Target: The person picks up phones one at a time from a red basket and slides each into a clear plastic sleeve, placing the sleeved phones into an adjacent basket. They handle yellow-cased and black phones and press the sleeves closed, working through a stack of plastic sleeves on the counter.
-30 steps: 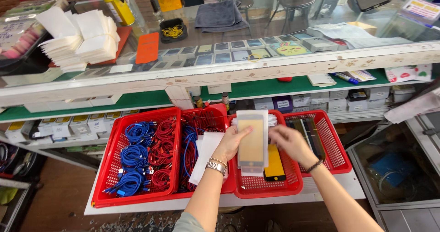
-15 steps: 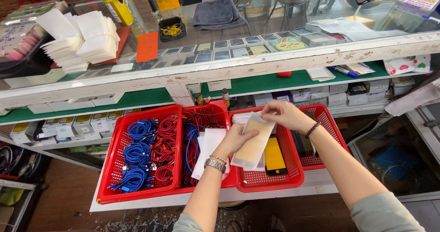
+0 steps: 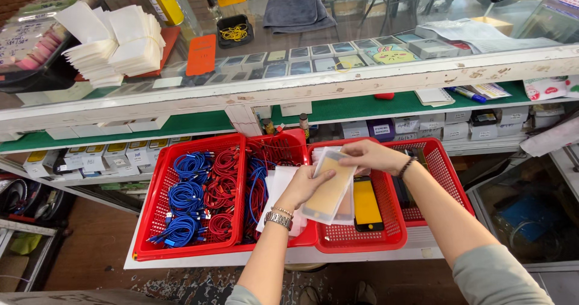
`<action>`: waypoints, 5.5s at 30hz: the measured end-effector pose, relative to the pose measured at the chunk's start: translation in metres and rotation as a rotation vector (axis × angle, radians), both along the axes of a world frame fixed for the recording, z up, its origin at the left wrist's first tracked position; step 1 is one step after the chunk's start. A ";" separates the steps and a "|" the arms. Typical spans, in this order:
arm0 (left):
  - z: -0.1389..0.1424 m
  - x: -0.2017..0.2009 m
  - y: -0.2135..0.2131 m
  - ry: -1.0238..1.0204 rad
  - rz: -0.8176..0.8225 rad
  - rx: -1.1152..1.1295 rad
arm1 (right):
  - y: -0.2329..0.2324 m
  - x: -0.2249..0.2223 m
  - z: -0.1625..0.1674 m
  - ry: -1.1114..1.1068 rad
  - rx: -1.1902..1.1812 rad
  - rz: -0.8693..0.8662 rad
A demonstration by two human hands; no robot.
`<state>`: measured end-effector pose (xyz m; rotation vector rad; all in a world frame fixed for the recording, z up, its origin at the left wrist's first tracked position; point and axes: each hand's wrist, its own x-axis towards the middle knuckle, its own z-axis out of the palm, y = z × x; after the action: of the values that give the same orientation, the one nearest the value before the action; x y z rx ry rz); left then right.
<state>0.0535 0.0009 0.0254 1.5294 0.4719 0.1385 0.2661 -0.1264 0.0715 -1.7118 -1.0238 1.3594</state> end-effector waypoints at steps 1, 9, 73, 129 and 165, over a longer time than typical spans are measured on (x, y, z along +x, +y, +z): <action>0.000 0.001 0.001 -0.020 0.012 0.001 | -0.001 0.002 0.002 -0.001 0.105 -0.042; 0.015 0.007 -0.007 0.050 0.090 0.413 | -0.005 0.011 0.009 -0.074 0.075 -0.036; -0.011 0.040 -0.016 -0.169 0.090 -0.057 | -0.004 -0.001 -0.018 -0.427 0.589 -0.297; -0.018 0.039 -0.022 -0.051 0.028 -0.011 | -0.005 0.042 -0.013 -0.156 0.526 -0.697; -0.020 0.044 -0.012 -0.343 0.440 0.561 | -0.031 -0.051 -0.080 0.173 0.391 -0.738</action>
<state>0.0975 -0.0107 0.0056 1.8726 0.5112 0.9246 0.2154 -0.1571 -0.0085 -1.4268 -0.4364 0.7488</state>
